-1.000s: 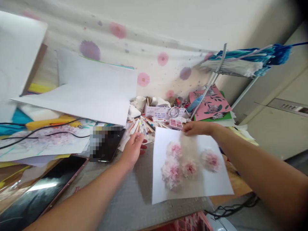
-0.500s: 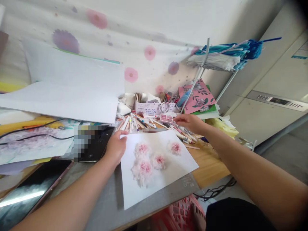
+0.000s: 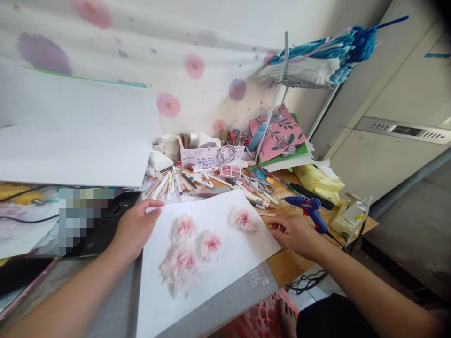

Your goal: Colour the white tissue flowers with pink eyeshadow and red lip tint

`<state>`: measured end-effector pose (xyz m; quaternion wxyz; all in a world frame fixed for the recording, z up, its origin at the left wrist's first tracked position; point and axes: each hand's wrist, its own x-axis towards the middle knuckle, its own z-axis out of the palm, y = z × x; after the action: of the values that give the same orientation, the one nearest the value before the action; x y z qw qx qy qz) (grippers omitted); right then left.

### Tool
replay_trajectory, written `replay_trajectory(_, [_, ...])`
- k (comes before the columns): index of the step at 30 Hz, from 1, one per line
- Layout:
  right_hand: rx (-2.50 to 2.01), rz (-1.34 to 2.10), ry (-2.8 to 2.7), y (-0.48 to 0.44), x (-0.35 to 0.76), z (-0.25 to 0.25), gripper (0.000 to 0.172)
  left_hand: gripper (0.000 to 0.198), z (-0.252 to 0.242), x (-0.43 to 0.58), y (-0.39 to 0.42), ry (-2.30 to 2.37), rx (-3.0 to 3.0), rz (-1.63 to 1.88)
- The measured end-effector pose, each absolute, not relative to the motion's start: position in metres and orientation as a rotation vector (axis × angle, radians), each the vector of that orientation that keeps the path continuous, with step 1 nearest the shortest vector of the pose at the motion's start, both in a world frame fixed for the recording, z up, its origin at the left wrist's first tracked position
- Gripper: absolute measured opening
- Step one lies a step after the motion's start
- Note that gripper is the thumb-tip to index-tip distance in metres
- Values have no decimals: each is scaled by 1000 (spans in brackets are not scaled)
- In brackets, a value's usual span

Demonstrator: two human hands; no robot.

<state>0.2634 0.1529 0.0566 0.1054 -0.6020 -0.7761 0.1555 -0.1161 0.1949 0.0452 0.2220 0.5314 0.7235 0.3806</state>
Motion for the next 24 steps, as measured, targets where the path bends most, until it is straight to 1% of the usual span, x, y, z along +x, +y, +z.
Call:
replay_trajectory(7, [-1719, 537, -2300, 144, 264, 53, 22, 19, 42, -125, 197, 1977, 1659, 1045])
replay_trajectory(10, [-1691, 569, -2299, 144, 266, 54, 19, 20, 46, -124, 194, 2005, 1769, 1038])
replay_trajectory(17, [-1705, 608, -2258, 145, 272, 57, 21, 23, 51, -116, 185, 2005, 1827, 1054])
replay_trajectory(24, [-1758, 626, -2253, 145, 269, 55, 19, 23, 43, -126, 189, 2034, 1929, 910])
